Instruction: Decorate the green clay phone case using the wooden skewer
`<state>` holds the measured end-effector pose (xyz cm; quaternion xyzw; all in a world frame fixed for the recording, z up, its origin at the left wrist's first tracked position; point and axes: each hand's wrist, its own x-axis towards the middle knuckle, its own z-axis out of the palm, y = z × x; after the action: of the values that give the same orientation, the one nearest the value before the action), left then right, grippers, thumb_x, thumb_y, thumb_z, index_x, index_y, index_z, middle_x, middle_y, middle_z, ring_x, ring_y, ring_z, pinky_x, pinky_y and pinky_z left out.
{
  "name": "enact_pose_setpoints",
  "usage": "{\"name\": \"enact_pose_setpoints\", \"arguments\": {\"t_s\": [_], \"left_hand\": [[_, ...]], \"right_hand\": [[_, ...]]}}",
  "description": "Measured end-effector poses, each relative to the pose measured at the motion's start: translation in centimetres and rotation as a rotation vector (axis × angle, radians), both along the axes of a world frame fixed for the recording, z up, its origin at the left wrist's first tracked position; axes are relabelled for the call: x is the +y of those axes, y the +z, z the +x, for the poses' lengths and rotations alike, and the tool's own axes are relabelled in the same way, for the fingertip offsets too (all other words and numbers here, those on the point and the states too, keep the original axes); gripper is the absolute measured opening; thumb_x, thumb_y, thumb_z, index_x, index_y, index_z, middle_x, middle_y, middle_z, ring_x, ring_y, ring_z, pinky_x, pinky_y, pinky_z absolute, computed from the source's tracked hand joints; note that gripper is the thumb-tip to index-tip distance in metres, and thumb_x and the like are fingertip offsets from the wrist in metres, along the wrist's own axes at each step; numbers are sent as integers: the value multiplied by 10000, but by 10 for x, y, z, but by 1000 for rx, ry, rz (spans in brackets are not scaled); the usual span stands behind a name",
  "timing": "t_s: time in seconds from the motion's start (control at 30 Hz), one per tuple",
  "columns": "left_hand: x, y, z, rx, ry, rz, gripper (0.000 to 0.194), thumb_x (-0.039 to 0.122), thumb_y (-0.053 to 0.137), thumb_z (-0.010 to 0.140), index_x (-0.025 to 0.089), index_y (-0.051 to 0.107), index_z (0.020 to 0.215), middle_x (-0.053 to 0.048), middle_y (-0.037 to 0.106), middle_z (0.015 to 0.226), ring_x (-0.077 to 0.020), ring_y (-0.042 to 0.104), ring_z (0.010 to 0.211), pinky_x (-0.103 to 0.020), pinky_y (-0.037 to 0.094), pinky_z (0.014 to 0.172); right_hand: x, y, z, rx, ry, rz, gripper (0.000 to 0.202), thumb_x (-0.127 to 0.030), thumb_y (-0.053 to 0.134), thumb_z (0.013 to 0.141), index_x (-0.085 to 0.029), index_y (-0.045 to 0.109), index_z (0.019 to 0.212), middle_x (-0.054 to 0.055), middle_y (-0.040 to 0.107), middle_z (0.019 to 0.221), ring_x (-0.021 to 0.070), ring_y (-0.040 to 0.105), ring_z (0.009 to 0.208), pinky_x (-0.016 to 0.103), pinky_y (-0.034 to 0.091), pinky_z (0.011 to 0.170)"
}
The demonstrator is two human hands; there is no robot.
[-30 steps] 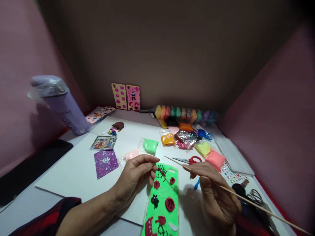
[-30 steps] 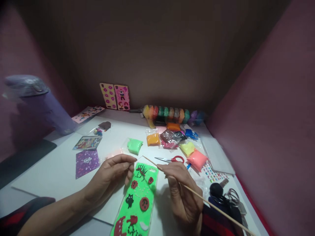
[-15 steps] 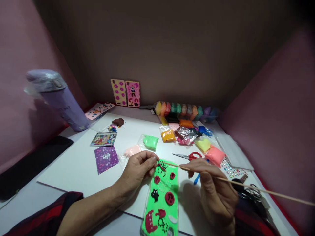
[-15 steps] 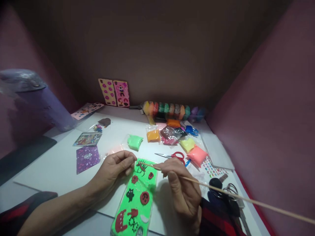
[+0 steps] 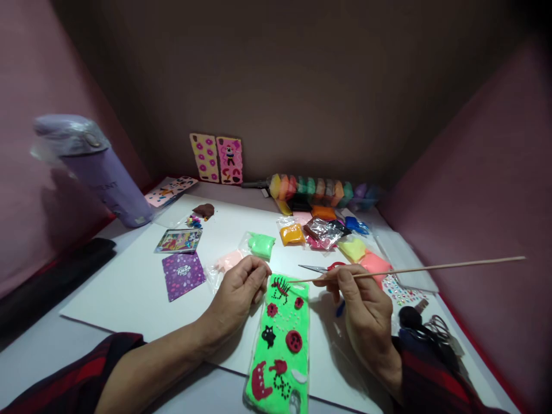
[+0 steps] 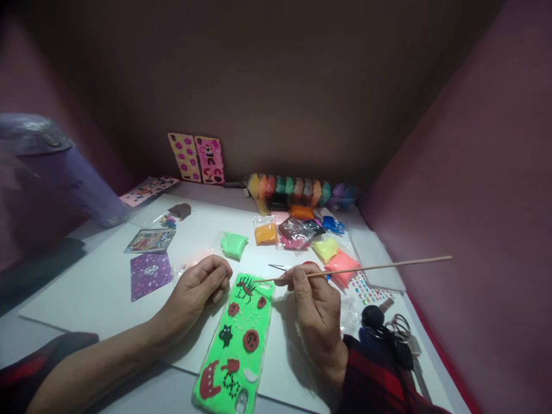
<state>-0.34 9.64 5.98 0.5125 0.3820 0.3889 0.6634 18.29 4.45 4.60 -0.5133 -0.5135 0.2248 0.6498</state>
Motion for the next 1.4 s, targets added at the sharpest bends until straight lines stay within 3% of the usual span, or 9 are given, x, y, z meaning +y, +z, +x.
{"name": "enact_pose_setpoints", "arguments": {"t_s": [0.23, 0.47, 0.7, 0.97, 1.13, 1.4], "left_hand": [[0, -8, -2, 38, -10, 109, 180, 337, 489, 891, 168, 538, 926, 70, 317, 556, -67, 296, 492, -201, 206, 451], [-1, -5, -2, 70, 35, 113, 211, 315, 527, 872, 153, 505, 738, 50, 453, 584, -36, 345, 454, -183, 237, 421], [-1, -6, -4, 146, 60, 150, 244, 309, 520, 877, 154, 487, 692, 54, 428, 560, -35, 325, 454, -183, 222, 410], [-1, -6, -3, 109, 55, 155, 160, 350, 474, 900, 191, 488, 910, 55, 402, 636, -63, 332, 518, -197, 254, 451], [0, -3, -3, 165, 59, 245, 165, 325, 505, 888, 177, 493, 816, 37, 425, 686, -75, 353, 583, -218, 277, 498], [-1, -12, -5, 131, -2, 145, 161, 345, 448, 921, 201, 497, 972, 44, 403, 683, -77, 342, 566, -234, 263, 501]], "right_hand": [[-2, -4, 2, -116, 77, 11, 216, -242, 470, 918, -184, 660, 834, 27, 629, 768, 120, 534, 630, 264, 421, 557], [-2, -2, 1, -140, 130, 6, 200, -219, 468, 920, -219, 662, 870, 12, 633, 802, 117, 541, 661, 267, 433, 595], [0, 4, -3, -93, 26, -30, 216, -246, 475, 915, -195, 666, 829, 17, 623, 778, 114, 537, 644, 259, 421, 562], [1, -4, 3, -142, 42, -51, 203, -252, 475, 923, -208, 665, 869, 5, 619, 811, 96, 535, 653, 244, 413, 565], [3, -5, 4, -171, 46, -74, 190, -251, 486, 919, -210, 665, 868, 5, 610, 801, 101, 537, 669, 244, 415, 576], [3, -3, 5, -111, 41, -93, 205, -260, 463, 933, -213, 651, 867, 0, 607, 802, 92, 525, 630, 252, 428, 587]]}}
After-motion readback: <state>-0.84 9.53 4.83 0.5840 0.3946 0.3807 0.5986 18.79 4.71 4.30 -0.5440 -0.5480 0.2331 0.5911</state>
